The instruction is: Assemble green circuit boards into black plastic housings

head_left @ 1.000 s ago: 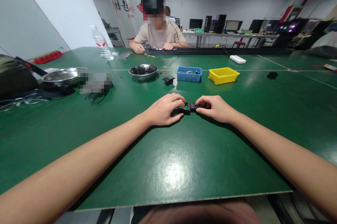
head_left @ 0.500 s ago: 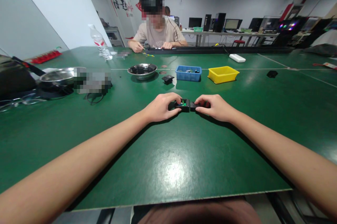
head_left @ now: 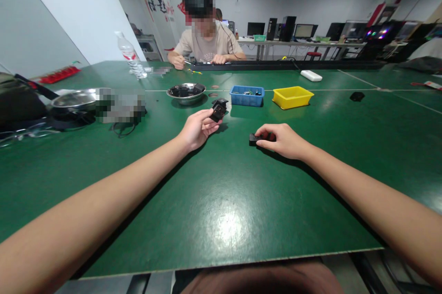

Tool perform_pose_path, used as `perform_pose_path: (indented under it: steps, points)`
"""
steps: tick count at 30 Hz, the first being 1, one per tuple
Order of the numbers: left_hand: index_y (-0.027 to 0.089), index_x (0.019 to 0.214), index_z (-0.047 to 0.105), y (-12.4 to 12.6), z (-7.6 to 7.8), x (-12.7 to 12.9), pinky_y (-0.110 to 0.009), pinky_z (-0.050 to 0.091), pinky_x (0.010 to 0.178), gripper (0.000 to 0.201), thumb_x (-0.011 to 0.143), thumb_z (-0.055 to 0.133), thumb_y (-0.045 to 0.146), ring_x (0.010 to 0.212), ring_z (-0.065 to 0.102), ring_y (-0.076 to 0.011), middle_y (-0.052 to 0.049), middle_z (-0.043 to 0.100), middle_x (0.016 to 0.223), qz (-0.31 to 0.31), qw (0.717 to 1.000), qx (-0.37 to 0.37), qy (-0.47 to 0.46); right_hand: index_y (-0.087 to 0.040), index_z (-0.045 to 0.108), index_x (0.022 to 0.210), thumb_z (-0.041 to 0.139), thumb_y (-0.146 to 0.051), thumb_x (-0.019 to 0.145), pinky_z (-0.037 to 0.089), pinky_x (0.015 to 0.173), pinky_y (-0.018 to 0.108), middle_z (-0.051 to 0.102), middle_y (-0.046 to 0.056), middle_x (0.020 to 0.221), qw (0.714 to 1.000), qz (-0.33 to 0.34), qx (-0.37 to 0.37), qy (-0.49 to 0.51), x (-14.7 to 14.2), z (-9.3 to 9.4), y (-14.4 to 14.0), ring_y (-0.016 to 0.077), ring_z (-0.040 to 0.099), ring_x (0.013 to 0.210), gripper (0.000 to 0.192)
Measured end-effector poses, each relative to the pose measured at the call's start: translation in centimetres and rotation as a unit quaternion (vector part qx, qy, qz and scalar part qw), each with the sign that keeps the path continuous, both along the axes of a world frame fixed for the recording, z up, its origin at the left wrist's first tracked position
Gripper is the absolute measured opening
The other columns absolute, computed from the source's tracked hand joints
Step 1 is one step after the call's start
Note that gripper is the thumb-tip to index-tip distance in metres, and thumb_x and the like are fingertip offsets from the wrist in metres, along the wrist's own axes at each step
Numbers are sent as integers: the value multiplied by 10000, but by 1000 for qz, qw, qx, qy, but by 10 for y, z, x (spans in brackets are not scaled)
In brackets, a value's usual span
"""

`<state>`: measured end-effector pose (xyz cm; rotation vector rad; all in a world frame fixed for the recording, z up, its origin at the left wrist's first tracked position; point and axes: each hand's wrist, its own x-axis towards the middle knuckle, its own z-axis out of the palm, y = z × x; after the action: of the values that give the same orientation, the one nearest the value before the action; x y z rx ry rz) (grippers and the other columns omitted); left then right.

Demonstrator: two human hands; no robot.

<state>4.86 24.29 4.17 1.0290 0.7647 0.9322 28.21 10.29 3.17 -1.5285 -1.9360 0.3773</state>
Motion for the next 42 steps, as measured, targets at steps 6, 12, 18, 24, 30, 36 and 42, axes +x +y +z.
perform_pose_path:
  steps: [6, 12, 18, 24, 30, 36, 42]
  points:
    - [101, 968, 680, 0, 0, 2, -221, 555, 652, 132, 891, 609, 181, 701, 718, -144, -95, 757, 784, 5, 1000, -24, 5, -171, 744, 948, 703, -288, 838, 435, 670, 262, 708, 19, 814, 1000, 1, -1, 1, 0, 0, 0, 129, 569, 673, 165]
    - [93, 948, 685, -2, 2, 3, -209, 551, 630, 136, 909, 582, 172, 673, 718, -139, -102, 760, 777, 3, 1000, -19, 6, -175, 743, 952, 704, -284, 838, 436, 667, 263, 708, 17, 812, 1000, 1, -1, 3, 0, 0, 0, 128, 567, 665, 162]
    - [96, 928, 682, -3, 2, 3, -207, 552, 614, 108, 891, 607, 165, 669, 723, -146, -107, 761, 777, 10, 1000, -16, 9, -177, 742, 943, 697, -288, 842, 436, 661, 261, 709, 18, 814, 1000, 2, 1, 2, 0, -1, 0, 125, 563, 660, 156]
    - [97, 932, 682, -3, 2, 3, -205, 551, 605, 106, 871, 644, 176, 663, 724, -151, -106, 758, 773, 8, 1000, -18, 4, -181, 743, 949, 704, -301, 840, 442, 670, 262, 712, 18, 823, 1000, 1, 0, -1, 1, -1, 1, 129, 572, 671, 167]
    - [93, 927, 682, -3, 2, 4, -203, 550, 607, 138, 919, 573, 177, 661, 723, -146, -116, 758, 777, 10, 1000, -22, 8, -176, 743, 954, 705, -293, 838, 443, 672, 263, 712, 18, 824, 1000, 0, -4, 2, 1, -1, 0, 127, 569, 666, 169]
    - [96, 1001, 690, -1, 0, 4, -226, 559, 617, 173, 887, 604, 194, 688, 721, -156, -106, 764, 794, 11, 1000, -24, 9, -181, 745, 953, 707, -288, 836, 445, 679, 265, 716, 19, 824, 1000, 3, 2, 3, 2, -2, 1, 131, 580, 675, 163]
    - [103, 990, 688, -1, 0, 3, -228, 557, 617, 164, 895, 593, 197, 695, 726, -161, -106, 764, 794, 10, 1000, -25, 12, -180, 743, 946, 703, -288, 838, 443, 667, 262, 712, 18, 818, 1000, 2, -1, 5, 1, -1, 0, 129, 570, 666, 158]
